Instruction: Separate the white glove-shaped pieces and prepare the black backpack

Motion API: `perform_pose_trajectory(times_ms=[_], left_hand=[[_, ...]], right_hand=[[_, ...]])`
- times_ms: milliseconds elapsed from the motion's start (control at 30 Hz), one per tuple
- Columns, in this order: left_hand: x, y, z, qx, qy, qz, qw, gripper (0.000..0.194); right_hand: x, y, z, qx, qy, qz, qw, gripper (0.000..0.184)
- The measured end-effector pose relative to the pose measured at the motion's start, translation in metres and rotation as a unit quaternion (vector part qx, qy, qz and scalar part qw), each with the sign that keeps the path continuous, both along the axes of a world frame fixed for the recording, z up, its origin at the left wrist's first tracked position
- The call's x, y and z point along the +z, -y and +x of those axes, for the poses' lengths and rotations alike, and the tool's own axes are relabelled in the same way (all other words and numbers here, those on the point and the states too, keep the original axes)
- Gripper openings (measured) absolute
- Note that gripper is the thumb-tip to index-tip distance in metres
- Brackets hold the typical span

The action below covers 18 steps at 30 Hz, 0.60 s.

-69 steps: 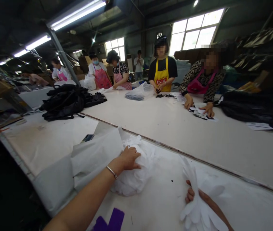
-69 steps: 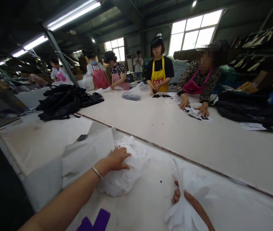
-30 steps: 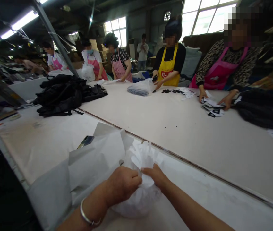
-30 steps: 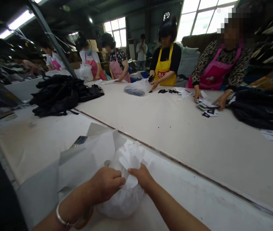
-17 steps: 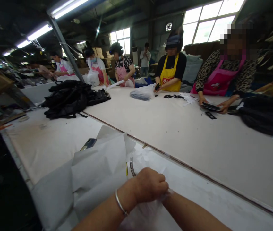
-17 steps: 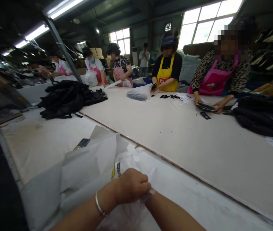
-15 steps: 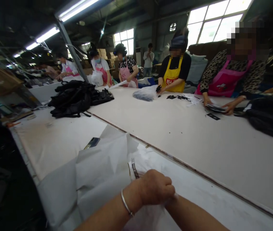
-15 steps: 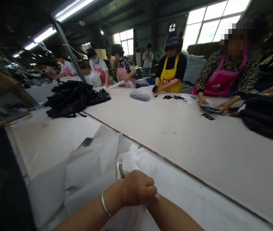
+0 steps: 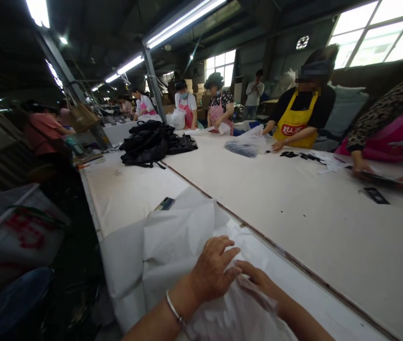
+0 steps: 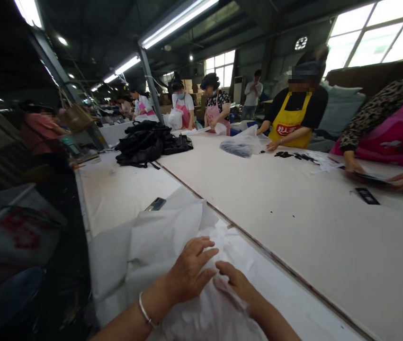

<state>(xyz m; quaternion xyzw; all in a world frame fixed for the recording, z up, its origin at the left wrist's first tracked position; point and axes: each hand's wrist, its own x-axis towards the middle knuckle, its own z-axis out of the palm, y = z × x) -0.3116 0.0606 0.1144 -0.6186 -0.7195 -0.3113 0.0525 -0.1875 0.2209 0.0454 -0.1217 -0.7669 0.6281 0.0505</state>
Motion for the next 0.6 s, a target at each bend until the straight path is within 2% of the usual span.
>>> perform_pose_trajectory(times_ms=[100,200,267,333,433,533,600], left_hand=[[-0.023,0.006,-0.003,-0.013,-0.002,-0.071,0.997,0.044],[-0.061,-0.002,-0.001,-0.039,-0.022,-0.137,0.990,0.037],[-0.085,-0.011,-0.002,-0.038,-0.049,-0.178,0.982,0.030],[-0.100,-0.022,-0.005,-0.023,-0.065,-0.209,0.975,0.035],[-0.102,-0.036,-0.009,-0.004,-0.065,-0.269,0.961,0.040],[-0.089,-0.049,-0.009,0.010,-0.049,-0.363,0.930,0.035],[-0.082,-0.055,-0.007,0.019,-0.043,-0.407,0.912,0.029]], right_hand=[[0.004,-0.001,0.005,-0.048,0.071,-0.041,0.996,0.072],[-0.001,0.006,0.012,-0.036,0.088,-0.093,0.991,0.076],[-0.008,0.010,0.018,-0.017,0.097,-0.084,0.992,0.077],[-0.016,0.008,0.025,-0.028,0.093,-0.044,0.994,0.074],[-0.031,-0.006,0.039,-0.120,0.071,0.013,0.990,0.060],[-0.049,-0.028,0.054,-0.201,0.091,0.040,0.975,0.059],[-0.063,-0.043,0.060,-0.215,0.115,0.045,0.969,0.058]])
